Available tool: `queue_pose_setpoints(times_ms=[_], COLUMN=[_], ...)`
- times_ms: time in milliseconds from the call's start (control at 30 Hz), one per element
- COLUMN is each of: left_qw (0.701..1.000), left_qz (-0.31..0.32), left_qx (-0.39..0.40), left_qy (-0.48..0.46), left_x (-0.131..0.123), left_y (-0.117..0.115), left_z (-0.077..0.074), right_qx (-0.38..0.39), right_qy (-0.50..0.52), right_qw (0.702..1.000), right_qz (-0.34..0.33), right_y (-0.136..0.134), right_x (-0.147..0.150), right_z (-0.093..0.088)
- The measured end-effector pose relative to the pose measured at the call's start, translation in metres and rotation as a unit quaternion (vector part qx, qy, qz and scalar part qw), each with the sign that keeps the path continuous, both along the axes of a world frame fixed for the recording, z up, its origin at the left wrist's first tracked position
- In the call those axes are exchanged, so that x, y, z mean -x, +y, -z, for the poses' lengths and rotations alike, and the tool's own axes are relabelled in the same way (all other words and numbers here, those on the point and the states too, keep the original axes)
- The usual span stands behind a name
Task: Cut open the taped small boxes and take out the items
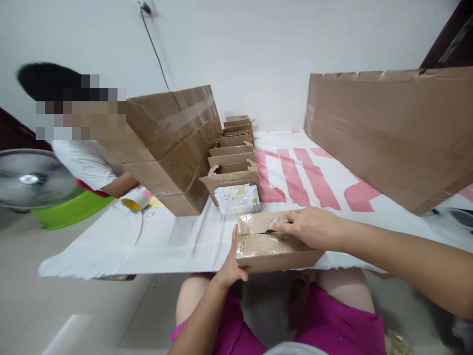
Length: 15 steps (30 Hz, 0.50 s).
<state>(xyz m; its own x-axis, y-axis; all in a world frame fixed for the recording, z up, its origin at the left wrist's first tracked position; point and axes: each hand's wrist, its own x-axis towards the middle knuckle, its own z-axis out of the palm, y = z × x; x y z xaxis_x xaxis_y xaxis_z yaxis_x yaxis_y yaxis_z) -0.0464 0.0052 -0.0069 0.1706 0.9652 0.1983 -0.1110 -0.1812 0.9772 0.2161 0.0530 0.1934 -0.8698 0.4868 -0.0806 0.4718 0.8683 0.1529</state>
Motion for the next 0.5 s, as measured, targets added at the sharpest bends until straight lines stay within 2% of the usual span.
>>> queue_pose_setpoints(times_ms=[267,500], left_qw=[0.999,0.998], left_qz=[-0.038,-0.039], left_qx=[-0.038,-0.044], left_qy=[0.003,0.015], left_x=[-0.009,-0.005], left_y=[-0.005,-0.005], left_z=[-0.017,-0.011], right_qx=[-0.022,-0.038], right_qy=[-0.022,-0.011], right_qw=[0.999,0.999], right_qz=[-0.012,-0.013], right_y=[0.004,0.004], right_x=[-0.012,-0.039], right_z=[-0.001,0.002])
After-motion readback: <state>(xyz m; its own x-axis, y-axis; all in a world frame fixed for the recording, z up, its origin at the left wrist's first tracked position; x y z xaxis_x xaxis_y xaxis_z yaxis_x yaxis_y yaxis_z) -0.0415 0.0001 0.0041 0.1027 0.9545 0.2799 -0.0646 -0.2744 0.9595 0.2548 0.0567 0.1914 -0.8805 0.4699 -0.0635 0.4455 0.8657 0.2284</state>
